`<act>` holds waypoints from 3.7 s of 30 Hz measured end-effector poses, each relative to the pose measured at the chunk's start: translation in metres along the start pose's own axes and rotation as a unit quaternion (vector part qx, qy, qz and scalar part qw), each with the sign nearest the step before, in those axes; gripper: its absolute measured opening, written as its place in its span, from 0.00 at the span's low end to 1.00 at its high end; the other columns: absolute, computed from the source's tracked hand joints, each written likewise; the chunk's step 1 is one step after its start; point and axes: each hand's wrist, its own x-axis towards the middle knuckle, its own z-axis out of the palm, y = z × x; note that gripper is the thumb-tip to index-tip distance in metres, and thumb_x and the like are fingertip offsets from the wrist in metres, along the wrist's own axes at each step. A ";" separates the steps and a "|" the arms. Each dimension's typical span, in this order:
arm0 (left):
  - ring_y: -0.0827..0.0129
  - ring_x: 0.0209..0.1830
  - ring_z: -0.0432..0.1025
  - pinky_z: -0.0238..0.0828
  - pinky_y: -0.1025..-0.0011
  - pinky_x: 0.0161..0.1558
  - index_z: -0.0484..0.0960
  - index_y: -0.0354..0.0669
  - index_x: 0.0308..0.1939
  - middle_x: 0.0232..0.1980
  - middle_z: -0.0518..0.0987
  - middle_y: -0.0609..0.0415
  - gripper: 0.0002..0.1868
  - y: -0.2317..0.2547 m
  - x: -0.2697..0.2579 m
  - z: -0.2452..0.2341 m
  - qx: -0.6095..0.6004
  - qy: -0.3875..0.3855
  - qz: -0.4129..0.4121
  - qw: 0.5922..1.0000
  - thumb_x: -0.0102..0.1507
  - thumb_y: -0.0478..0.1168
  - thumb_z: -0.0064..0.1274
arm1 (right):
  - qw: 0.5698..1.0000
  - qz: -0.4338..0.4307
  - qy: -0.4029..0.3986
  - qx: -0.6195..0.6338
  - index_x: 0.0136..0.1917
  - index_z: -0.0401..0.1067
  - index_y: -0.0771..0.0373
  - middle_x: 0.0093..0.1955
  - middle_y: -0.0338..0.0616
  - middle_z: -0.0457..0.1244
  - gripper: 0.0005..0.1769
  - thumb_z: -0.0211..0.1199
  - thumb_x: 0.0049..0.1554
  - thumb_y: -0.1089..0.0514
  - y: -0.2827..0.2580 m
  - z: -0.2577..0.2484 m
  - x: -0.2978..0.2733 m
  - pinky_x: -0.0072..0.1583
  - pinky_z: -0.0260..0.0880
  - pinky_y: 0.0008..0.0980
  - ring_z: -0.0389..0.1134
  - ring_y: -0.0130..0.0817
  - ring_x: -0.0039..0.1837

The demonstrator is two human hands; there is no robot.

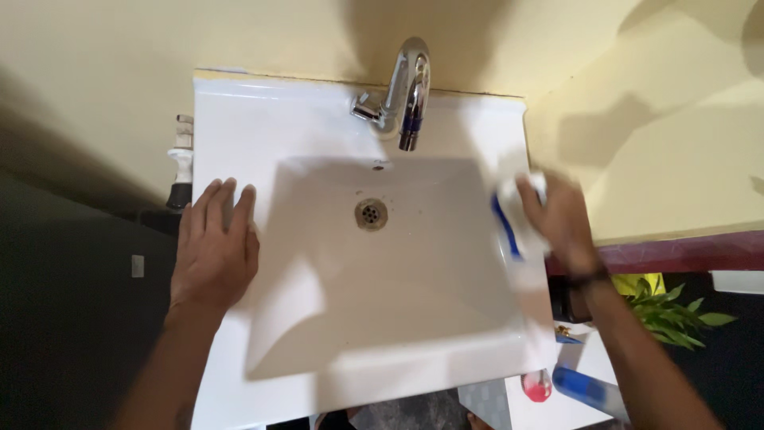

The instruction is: The person cleans a white bathroom sink by first turning on the tap to wet a blue and white scrubbing brush. They then spray a cleaning solution from a blue bottle onto the sink surface and scrub the basin, faucet, and surrounding areas thoroughly. The person repeatedly rinses the brush under running water and continues scrubbing until the sink appears clean.

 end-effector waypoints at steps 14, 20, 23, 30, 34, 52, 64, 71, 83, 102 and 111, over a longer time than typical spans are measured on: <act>0.51 0.78 0.53 0.50 0.48 0.74 0.64 0.44 0.74 0.75 0.62 0.40 0.28 -0.005 0.001 0.001 0.005 0.003 0.008 1.000 0.68 0.43 0.37 | 0.978 0.175 -0.106 -0.044 0.57 0.75 0.65 0.41 0.65 0.68 0.23 0.58 0.63 0.43 -0.030 -0.033 -0.072 0.48 0.68 0.54 0.70 0.64 0.44; 0.50 0.78 0.53 0.50 0.47 0.75 0.64 0.44 0.74 0.74 0.63 0.41 0.27 -0.002 0.000 0.000 -0.018 0.003 0.002 1.000 0.69 0.43 0.38 | 0.999 0.036 -0.021 -0.008 0.49 0.75 0.69 0.42 0.66 0.67 0.24 0.58 0.68 0.43 0.003 0.000 -0.001 0.48 0.67 0.55 0.68 0.63 0.44; 0.49 0.77 0.54 0.52 0.48 0.74 0.65 0.42 0.74 0.74 0.63 0.39 0.27 -0.003 -0.003 0.002 -0.012 0.014 0.014 1.000 0.70 0.43 0.39 | 0.994 0.094 -0.010 -0.051 0.38 0.72 0.72 0.35 0.66 0.65 0.32 0.64 0.63 0.37 0.029 0.041 0.101 0.42 0.66 0.52 0.68 0.60 0.38; 0.47 0.78 0.55 0.53 0.49 0.75 0.66 0.40 0.74 0.74 0.64 0.36 0.27 -0.007 -0.003 0.002 -0.027 0.033 0.032 0.999 0.71 0.43 0.37 | 0.997 0.052 -0.017 -0.057 0.35 0.71 0.72 0.37 0.67 0.64 0.36 0.59 0.67 0.36 0.025 0.033 0.040 0.43 0.65 0.53 0.67 0.62 0.40; 0.50 0.77 0.55 0.52 0.50 0.73 0.66 0.42 0.74 0.74 0.64 0.38 0.29 -0.006 0.000 0.005 0.014 0.004 0.018 1.000 0.69 0.45 0.36 | 0.984 0.165 -0.061 0.008 0.51 0.79 0.68 0.39 0.65 0.68 0.24 0.58 0.60 0.44 -0.030 -0.019 -0.073 0.45 0.70 0.51 0.72 0.60 0.44; 0.49 0.78 0.54 0.50 0.52 0.75 0.65 0.40 0.74 0.74 0.63 0.36 0.29 -0.008 0.001 0.006 0.024 0.007 0.026 0.999 0.71 0.47 0.30 | 0.992 0.084 -0.048 0.082 0.47 0.75 0.70 0.38 0.62 0.67 0.29 0.56 0.63 0.39 -0.027 -0.009 -0.007 0.46 0.69 0.51 0.71 0.55 0.41; 0.44 0.80 0.52 0.51 0.48 0.77 0.64 0.39 0.75 0.75 0.62 0.32 0.27 -0.004 -0.003 0.003 -0.023 -0.002 0.024 0.999 0.72 0.42 0.33 | 0.999 -0.003 -0.027 0.045 0.46 0.80 0.63 0.39 0.54 0.70 0.25 0.65 0.56 0.38 -0.029 0.069 0.164 0.47 0.72 0.47 0.73 0.51 0.41; 0.43 0.77 0.53 0.51 0.47 0.74 0.64 0.38 0.74 0.74 0.62 0.32 0.29 -0.011 0.004 0.011 0.020 -0.016 0.037 0.999 0.70 0.44 0.36 | 0.990 -0.017 -0.127 -0.060 0.64 0.76 0.62 0.48 0.58 0.71 0.39 0.59 0.58 0.28 0.017 0.033 0.135 0.56 0.70 0.50 0.72 0.57 0.52; 0.49 0.78 0.51 0.48 0.51 0.75 0.64 0.40 0.74 0.75 0.61 0.37 0.27 -0.004 0.001 0.006 -0.003 0.002 0.026 1.000 0.72 0.44 0.34 | 0.981 -0.035 -0.189 -0.005 0.59 0.79 0.55 0.45 0.49 0.73 0.32 0.59 0.58 0.30 -0.078 0.059 0.157 0.55 0.73 0.44 0.75 0.48 0.49; 0.47 0.78 0.54 0.50 0.51 0.76 0.64 0.37 0.73 0.73 0.64 0.34 0.27 -0.002 -0.004 0.001 -0.027 0.018 0.031 0.999 0.71 0.42 0.33 | 0.988 -0.026 -0.151 -0.029 0.43 0.80 0.61 0.36 0.51 0.69 0.27 0.61 0.60 0.35 -0.063 0.063 0.152 0.48 0.71 0.46 0.72 0.49 0.40; 0.51 0.79 0.52 0.47 0.50 0.75 0.64 0.42 0.73 0.74 0.62 0.38 0.27 -0.001 -0.003 0.002 -0.022 -0.010 0.000 1.000 0.70 0.44 0.31 | 0.987 0.095 -0.116 -0.052 0.49 0.80 0.63 0.35 0.52 0.70 0.28 0.63 0.59 0.35 0.008 0.026 0.131 0.48 0.72 0.45 0.73 0.48 0.39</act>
